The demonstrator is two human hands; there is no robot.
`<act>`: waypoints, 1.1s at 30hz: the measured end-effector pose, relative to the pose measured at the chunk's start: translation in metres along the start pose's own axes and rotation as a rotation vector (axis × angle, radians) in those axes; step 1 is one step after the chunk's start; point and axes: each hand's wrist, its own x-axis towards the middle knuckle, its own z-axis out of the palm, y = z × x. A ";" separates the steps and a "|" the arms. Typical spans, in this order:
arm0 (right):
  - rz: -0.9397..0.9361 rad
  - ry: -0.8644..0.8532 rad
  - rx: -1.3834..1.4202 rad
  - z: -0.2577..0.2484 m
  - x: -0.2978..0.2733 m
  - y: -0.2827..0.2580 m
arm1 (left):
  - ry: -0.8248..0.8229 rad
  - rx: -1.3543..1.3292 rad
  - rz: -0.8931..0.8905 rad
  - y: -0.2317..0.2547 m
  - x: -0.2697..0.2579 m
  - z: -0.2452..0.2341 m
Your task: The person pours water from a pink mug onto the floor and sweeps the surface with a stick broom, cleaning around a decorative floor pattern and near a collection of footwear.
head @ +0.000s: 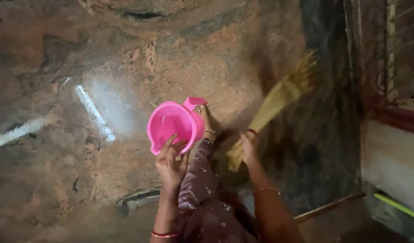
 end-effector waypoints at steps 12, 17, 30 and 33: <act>-0.206 -0.238 -0.553 0.091 0.023 -0.175 | 0.053 0.049 -0.045 -0.001 0.104 0.004; -0.088 0.058 -0.129 0.050 0.044 -0.148 | 0.136 0.021 -0.063 0.000 0.148 0.001; -0.290 -0.386 -0.685 0.188 0.047 -0.304 | 0.179 0.058 -0.102 -0.016 0.198 0.005; -0.439 -0.361 -0.603 0.161 0.070 -0.290 | 0.179 0.007 -0.110 -0.012 0.207 0.005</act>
